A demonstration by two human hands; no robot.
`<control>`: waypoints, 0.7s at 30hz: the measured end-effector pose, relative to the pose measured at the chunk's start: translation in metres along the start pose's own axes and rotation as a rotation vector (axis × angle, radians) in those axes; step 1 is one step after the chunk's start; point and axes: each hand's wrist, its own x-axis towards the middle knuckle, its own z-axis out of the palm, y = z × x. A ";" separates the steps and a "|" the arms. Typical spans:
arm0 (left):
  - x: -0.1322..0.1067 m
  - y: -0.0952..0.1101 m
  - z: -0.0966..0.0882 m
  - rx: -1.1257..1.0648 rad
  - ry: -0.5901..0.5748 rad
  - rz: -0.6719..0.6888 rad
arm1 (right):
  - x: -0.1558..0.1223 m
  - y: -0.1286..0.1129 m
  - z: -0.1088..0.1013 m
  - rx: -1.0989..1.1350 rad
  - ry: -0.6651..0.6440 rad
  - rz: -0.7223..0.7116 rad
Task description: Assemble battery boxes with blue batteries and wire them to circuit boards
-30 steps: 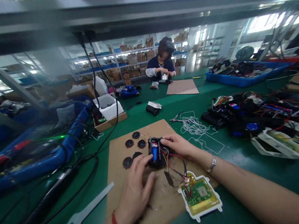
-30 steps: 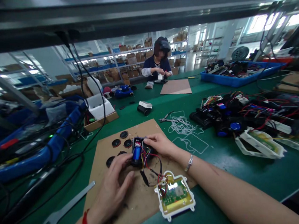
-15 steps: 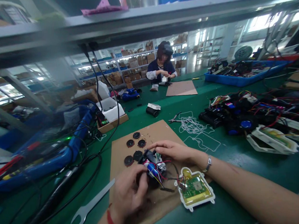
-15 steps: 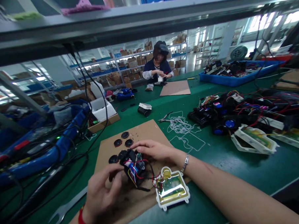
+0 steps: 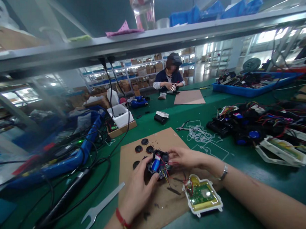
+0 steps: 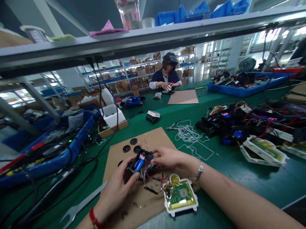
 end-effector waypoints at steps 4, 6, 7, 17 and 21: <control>-0.001 0.002 0.009 0.072 0.095 0.168 | -0.044 -0.009 -0.012 -0.511 0.197 -0.086; 0.002 0.001 0.013 0.119 0.163 0.229 | -0.072 -0.002 -0.008 -0.573 0.241 -0.030; 0.005 0.000 0.013 0.132 0.189 0.248 | -0.084 0.005 -0.003 -0.584 0.254 0.003; 0.009 -0.019 0.005 0.159 0.311 0.351 | -0.110 0.038 0.006 -0.622 0.510 -0.069; 0.006 -0.016 -0.005 0.214 0.350 0.351 | -0.104 0.045 -0.048 -0.989 0.764 -0.035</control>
